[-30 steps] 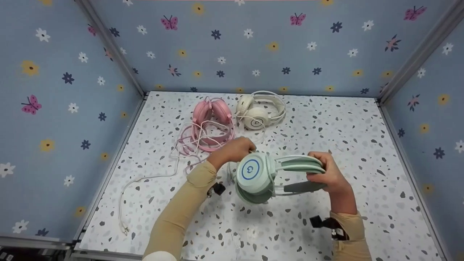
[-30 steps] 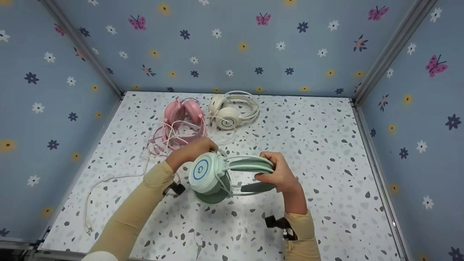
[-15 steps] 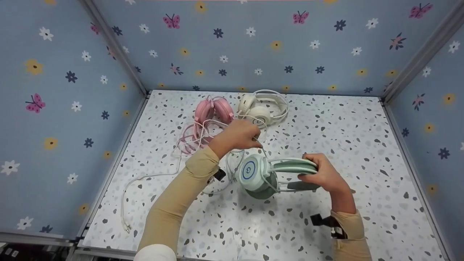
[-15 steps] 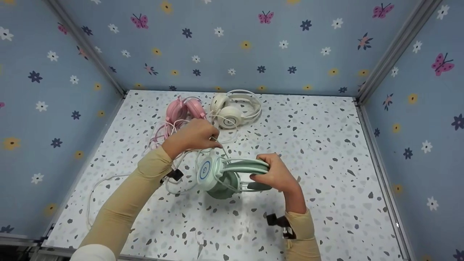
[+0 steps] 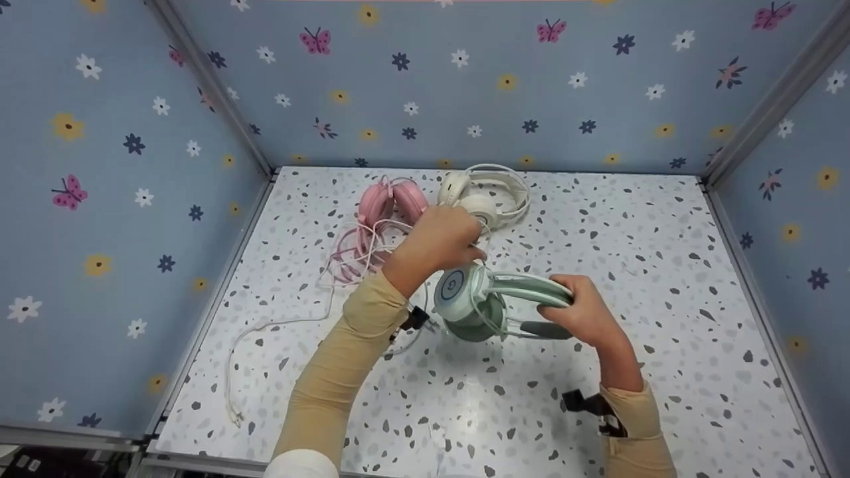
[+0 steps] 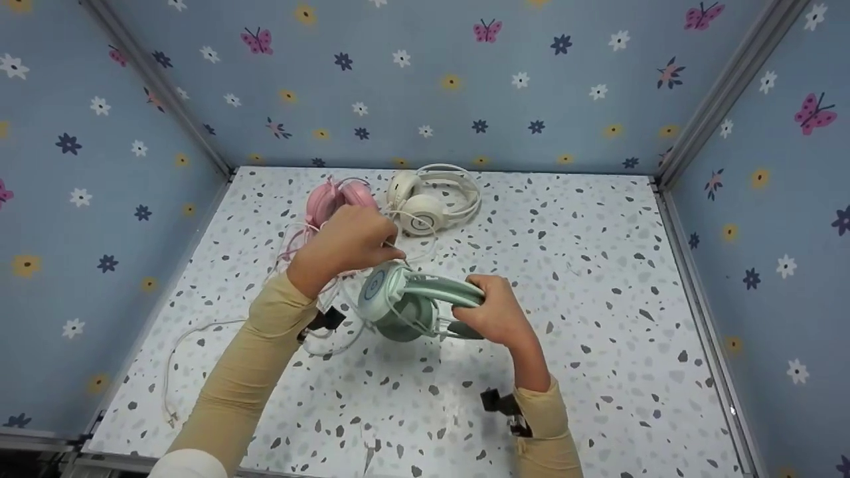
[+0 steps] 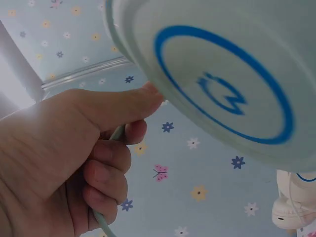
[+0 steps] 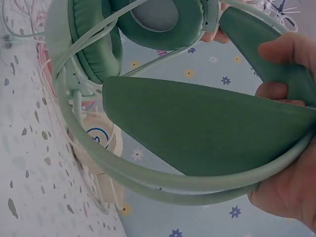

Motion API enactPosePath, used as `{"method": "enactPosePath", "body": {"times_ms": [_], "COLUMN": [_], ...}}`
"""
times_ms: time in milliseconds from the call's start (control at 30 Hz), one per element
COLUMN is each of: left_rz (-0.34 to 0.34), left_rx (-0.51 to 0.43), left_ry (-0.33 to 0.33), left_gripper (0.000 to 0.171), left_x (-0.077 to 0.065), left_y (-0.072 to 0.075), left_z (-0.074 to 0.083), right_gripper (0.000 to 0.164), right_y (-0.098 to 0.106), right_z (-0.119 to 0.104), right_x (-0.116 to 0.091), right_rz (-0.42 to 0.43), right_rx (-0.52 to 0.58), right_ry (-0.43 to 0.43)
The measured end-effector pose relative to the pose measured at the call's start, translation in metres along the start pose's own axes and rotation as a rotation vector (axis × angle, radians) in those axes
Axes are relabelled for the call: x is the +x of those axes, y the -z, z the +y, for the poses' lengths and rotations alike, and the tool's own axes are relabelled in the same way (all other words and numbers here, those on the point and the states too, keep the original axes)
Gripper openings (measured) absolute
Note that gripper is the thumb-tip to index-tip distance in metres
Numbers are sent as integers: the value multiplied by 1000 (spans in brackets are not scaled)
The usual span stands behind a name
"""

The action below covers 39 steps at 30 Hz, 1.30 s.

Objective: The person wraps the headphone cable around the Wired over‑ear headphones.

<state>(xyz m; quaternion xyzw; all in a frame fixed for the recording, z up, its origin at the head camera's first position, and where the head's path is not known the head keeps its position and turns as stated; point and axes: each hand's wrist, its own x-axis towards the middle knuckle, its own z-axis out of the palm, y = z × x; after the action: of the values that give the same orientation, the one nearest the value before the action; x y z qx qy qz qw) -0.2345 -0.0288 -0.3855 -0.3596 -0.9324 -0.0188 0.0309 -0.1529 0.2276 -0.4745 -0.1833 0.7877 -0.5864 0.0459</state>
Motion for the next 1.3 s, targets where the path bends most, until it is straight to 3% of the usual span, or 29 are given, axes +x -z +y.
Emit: {"method": "enactPosePath", "body": {"times_ms": [133, 267, 400, 467, 600, 733, 933, 1133, 1300], "left_rz": [-35, -53, -54, -44, -4, 67, 353, 539, 571], "left_rx": [4, -64, -165, -212, -285, -363, -506, -863, -1102], "left_ry": [52, 122, 125, 94, 36, 39, 99, 85, 80], "left_gripper": [35, 37, 38, 35, 31, 29, 28, 29, 33], "left_x": [-6, -16, -31, -38, -46, -49, -48, -47, -45], "left_y": [9, 21, 25, 21, 3, -23, -74, -120, -148], "left_z": [7, 13, 19, 21, 25, 34, 67, 87, 94], "right_gripper": [15, 15, 14, 12, 13, 17, 13, 16, 25], "right_y": [-7, -12, -12, -7, 6, 11, 10, 13, 16], "right_z": [-18, -33, -17, 2, 28, 32, 30, 22, 19], "right_x": [1, 0, 4, 7, 16, 23, 24, 18, 11], "right_rz": [96, 260, 495, 606, 724, 736, 666, 552, 477], "right_rx": [-46, -113, -136, -82, 216, 482, 700, 780, 824], "right_ry": [-29, -42, -92, -114, -122, -60, 82, 129, 186]}}
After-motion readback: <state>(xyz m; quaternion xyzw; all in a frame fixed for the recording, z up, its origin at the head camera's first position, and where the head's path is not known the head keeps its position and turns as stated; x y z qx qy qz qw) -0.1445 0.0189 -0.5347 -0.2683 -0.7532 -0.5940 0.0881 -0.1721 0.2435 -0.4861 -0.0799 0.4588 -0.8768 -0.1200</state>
